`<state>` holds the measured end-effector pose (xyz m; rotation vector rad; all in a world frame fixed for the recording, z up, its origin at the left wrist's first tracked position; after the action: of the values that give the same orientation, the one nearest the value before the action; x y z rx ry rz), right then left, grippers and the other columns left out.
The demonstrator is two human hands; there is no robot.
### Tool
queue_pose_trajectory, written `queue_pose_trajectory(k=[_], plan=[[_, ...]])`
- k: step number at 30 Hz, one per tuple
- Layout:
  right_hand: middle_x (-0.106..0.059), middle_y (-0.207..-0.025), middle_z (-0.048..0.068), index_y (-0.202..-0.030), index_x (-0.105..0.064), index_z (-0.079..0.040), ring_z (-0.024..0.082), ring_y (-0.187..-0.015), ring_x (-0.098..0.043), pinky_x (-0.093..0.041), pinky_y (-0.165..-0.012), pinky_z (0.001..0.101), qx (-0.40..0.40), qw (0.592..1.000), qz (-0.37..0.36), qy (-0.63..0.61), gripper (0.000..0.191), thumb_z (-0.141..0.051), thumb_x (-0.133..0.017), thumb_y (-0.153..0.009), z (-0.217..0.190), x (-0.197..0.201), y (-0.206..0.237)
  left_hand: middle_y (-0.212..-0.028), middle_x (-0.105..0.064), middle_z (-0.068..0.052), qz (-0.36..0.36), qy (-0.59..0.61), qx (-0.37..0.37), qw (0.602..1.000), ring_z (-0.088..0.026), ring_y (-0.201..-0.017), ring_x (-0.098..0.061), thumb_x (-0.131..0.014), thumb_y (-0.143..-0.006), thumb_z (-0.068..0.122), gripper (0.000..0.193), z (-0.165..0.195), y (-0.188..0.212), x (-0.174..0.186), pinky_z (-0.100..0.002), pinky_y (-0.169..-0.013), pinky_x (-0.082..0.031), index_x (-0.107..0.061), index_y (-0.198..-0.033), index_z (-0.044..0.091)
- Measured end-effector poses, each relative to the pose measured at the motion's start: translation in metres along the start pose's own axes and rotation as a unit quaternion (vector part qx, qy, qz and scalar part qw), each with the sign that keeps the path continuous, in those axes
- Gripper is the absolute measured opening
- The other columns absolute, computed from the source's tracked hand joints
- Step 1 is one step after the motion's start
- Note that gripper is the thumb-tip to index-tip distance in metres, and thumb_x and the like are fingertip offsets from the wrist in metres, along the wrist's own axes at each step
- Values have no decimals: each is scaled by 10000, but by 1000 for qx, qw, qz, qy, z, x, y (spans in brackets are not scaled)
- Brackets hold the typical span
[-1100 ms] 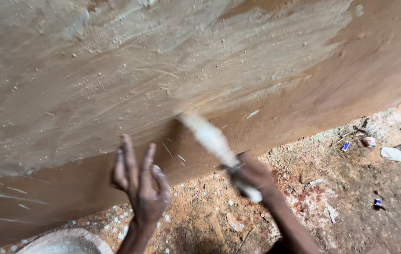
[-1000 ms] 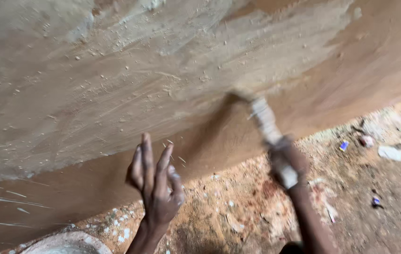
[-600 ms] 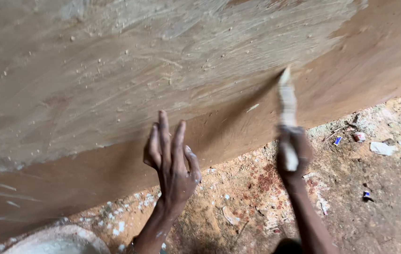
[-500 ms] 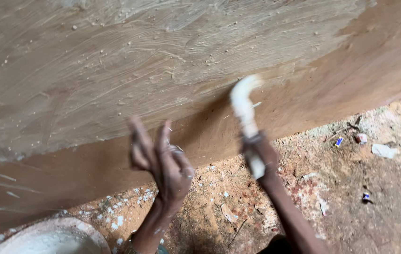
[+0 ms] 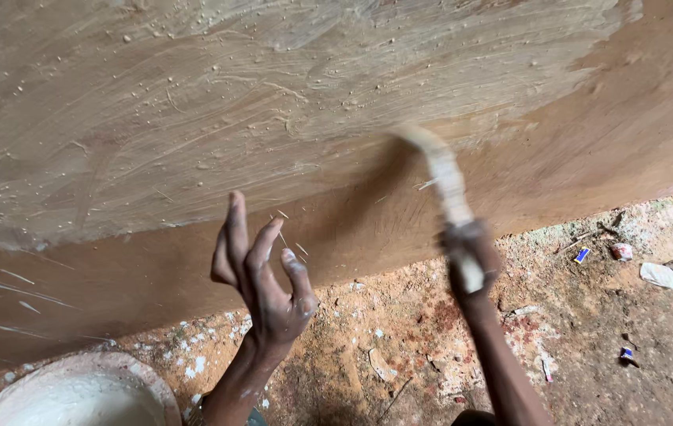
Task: The person repeatedly dips a brush into a white paste in a bowl and applies it to a reddish-brown wall, spreading the material in broad strokes. The person occasionally moves the bowl and continues applying the paste to different sections of the wall.
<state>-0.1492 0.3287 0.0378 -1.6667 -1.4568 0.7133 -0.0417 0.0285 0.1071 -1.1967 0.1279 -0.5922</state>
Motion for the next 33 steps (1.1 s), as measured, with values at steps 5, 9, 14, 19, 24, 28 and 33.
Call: queue_pose_trajectory(k=[5, 9, 14, 19, 24, 28, 33], plan=[[-718, -1021, 133, -1164, -566, 14, 154, -711, -691, -571, -754, 314, -3, 978, 159, 135, 283, -257, -547, -1238, 22, 74, -7, -1685, -325, -185, -48, -8, 27, 998, -318, -1522, -269, -537, -931, -6, 546, -5, 3, -13, -472, -1263, -178, -455, -1464, 80], [-695, -1055, 139, -1221, -565, -27, 141, -759, -693, -619, -688, 293, 31, 967, 223, 121, 308, -322, -499, -1162, 24, 80, -1, -1690, -328, -195, -52, 16, 52, 997, -330, -1525, -283, -544, -911, -8, 540, -5, -4, -23, -482, -1269, -180, -473, -1440, 74], [-738, -967, 121, -1125, -621, -60, 146, -767, -727, -657, -687, 293, -61, 989, 136, 26, 169, -229, -629, -1116, 41, 14, 7, -1661, -372, -190, 0, 66, 82, 994, -311, -1528, -325, -563, -885, 12, 487, 8, -8, -21, -470, -1292, -149, -515, -1368, 53], [-797, -1021, 107, -1108, -732, -89, 124, -839, -699, -624, -631, 239, 166, 964, -176, 111, 218, -50, -817, -910, -29, -89, 34, -1580, -489, -144, 101, 219, 107, 965, -220, -1464, -431, -530, -919, 44, 381, -4, -8, -4, -412, -1285, -295, -533, -1298, 80], [-754, -1070, 77, -1182, -696, -101, 183, -977, -709, -667, -785, 311, 222, 940, -223, 134, 265, -104, -778, -930, -52, -97, 42, -1553, -526, -164, 105, 202, 126, 966, -237, -1419, -432, -550, -976, 81, 307, -13, -8, 10, -400, -1262, -308, -540, -1281, 50], [-752, -997, 99, -1081, -679, -96, 92, -684, -697, -607, -581, 242, 102, 985, -137, 34, 56, -138, -683, -1045, -12, -57, 21, -1566, -510, -155, 67, 143, 126, 979, -243, -1439, -433, -533, -994, 93, 316, -10, -16, 9, -417, -1266, -302, -548, -1306, 44], [-758, -989, 163, -1090, -673, -18, 181, -807, -748, -657, -704, 333, 112, 982, 70, 134, 149, -135, -617, -1163, 6, 31, -1, -1584, -494, -155, 15, 148, 158, 976, -273, -1491, -415, -509, -927, 69, 401, -11, -17, 2, -451, -1304, -310, -563, -1324, 45]])
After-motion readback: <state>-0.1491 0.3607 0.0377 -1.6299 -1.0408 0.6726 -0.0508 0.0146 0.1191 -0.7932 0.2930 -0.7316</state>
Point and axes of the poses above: each hand's wrist, its own y-axis away from the middle knuckle, its own x-axis out of the back of the hand, z = x × y, the point moved 9 cm from there along -y, towards the middle knuckle
